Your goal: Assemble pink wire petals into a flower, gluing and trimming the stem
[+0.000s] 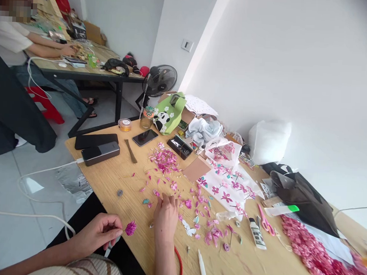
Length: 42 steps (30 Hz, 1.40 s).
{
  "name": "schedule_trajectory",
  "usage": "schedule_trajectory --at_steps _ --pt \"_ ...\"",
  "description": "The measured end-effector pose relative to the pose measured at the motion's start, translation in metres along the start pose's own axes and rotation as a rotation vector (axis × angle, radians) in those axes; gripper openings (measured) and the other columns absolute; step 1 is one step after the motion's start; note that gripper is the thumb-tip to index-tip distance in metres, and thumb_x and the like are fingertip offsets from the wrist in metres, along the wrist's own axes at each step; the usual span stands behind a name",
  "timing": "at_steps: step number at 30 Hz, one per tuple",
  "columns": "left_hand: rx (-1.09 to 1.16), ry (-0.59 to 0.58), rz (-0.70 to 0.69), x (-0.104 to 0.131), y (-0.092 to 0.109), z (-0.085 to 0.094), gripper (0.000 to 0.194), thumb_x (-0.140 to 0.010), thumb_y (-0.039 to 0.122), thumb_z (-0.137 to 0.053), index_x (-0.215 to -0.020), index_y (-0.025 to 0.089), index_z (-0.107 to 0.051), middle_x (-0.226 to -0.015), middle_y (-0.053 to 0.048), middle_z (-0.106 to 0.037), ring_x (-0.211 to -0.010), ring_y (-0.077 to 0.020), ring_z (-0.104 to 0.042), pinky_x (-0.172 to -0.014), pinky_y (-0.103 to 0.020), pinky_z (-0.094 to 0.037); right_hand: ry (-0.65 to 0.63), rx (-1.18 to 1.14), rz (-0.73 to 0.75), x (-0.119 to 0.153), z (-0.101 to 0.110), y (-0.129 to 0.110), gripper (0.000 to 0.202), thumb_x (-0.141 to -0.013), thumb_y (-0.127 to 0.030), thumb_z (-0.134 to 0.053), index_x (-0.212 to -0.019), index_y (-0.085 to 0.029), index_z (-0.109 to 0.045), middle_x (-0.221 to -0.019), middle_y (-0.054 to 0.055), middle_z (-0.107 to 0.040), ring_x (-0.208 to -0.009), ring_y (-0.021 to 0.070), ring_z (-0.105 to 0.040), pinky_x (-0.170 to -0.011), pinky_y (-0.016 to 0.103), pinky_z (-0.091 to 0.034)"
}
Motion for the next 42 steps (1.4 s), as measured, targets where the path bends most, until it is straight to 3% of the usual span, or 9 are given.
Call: schedule_trajectory --at_steps 5,14,21,31,34,38,42 --pt "0.006 -0.011 0.010 0.002 0.000 -0.001 0.037 -0.071 0.051 -0.059 -0.065 0.016 -0.051 -0.055 0.003 -0.052 -0.044 -0.0086 -0.044 -0.044 -0.022 -0.036 -0.079 -0.101 0.020 0.002 0.004 0.008 0.024 -0.089 -0.022 -0.046 -0.087 -0.018 -0.070 -0.082 0.008 -0.062 -0.081 0.0247 -0.054 -0.074 0.036 -0.041" --pt "-0.003 -0.024 0.015 0.003 0.000 -0.004 0.035 -0.071 0.050 -0.059 -0.065 0.016 -0.051 -0.054 0.003 -0.051 -0.045 -0.0091 -0.045 -0.044 -0.021 -0.035 -0.241 -0.141 0.170 0.006 -0.012 -0.024 0.020 -0.085 -0.012 -0.055 -0.091 -0.022 -0.071 -0.087 0.008 -0.061 -0.088 0.0244 -0.052 -0.078 0.035 -0.045" --pt "-0.023 -0.016 0.009 0.006 -0.001 -0.001 0.035 -0.073 0.050 -0.058 -0.066 0.017 -0.052 -0.055 0.004 -0.051 -0.045 -0.0083 -0.045 -0.044 -0.020 -0.034 -0.276 -0.049 0.258 0.006 -0.025 -0.039 0.020 -0.082 -0.005 -0.056 -0.079 -0.021 -0.067 -0.084 0.006 -0.058 -0.086 0.0227 -0.049 -0.076 0.032 -0.042" --pt "-0.021 -0.013 0.003 0.004 -0.005 -0.001 0.036 -0.073 0.051 -0.058 -0.066 0.016 -0.051 -0.055 0.003 -0.053 -0.044 -0.0082 -0.044 -0.043 -0.020 -0.034 -0.313 -0.006 0.319 0.006 -0.032 -0.048 0.016 -0.083 -0.008 -0.057 -0.085 -0.021 -0.066 -0.090 0.007 -0.056 -0.089 0.0230 -0.047 -0.078 0.035 -0.042" --pt "-0.025 -0.018 -0.001 0.004 -0.005 -0.001 0.036 -0.074 0.051 -0.057 -0.066 0.016 -0.051 -0.056 0.003 -0.052 -0.044 -0.0079 -0.044 -0.043 -0.020 -0.034 -0.304 -0.055 0.312 0.003 -0.024 -0.048 0.015 -0.084 -0.009 -0.057 -0.083 -0.020 -0.065 -0.090 0.007 -0.056 -0.089 0.0226 -0.047 -0.079 0.035 -0.042" --pt "-0.034 -0.021 0.004 0.006 -0.003 0.000 0.038 -0.074 0.053 -0.056 -0.067 0.016 -0.052 -0.056 0.003 -0.052 -0.045 -0.0082 -0.045 -0.044 -0.021 -0.035 -0.248 -0.230 0.270 -0.001 0.007 -0.036 0.011 -0.085 -0.012 -0.057 -0.088 -0.020 -0.063 -0.092 0.006 -0.056 -0.090 0.0207 -0.049 -0.082 0.034 -0.042" --pt "-0.018 -0.028 0.009 0.006 -0.003 0.001 0.039 -0.074 0.054 -0.057 -0.066 0.016 -0.051 -0.056 0.003 -0.052 -0.046 -0.0090 -0.045 -0.045 -0.022 -0.036 -0.380 -0.269 0.226 0.012 0.024 -0.017 0.013 -0.087 -0.015 -0.053 -0.087 -0.021 -0.064 -0.089 0.005 -0.058 -0.087 0.0198 -0.052 -0.078 0.033 -0.043"
Point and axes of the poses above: each hand's wrist, its own x-axis away from the middle knuckle, its own z-axis out of the back of the hand, y = z × x, the point moved 8 cm from there along -x, towards the middle knuckle
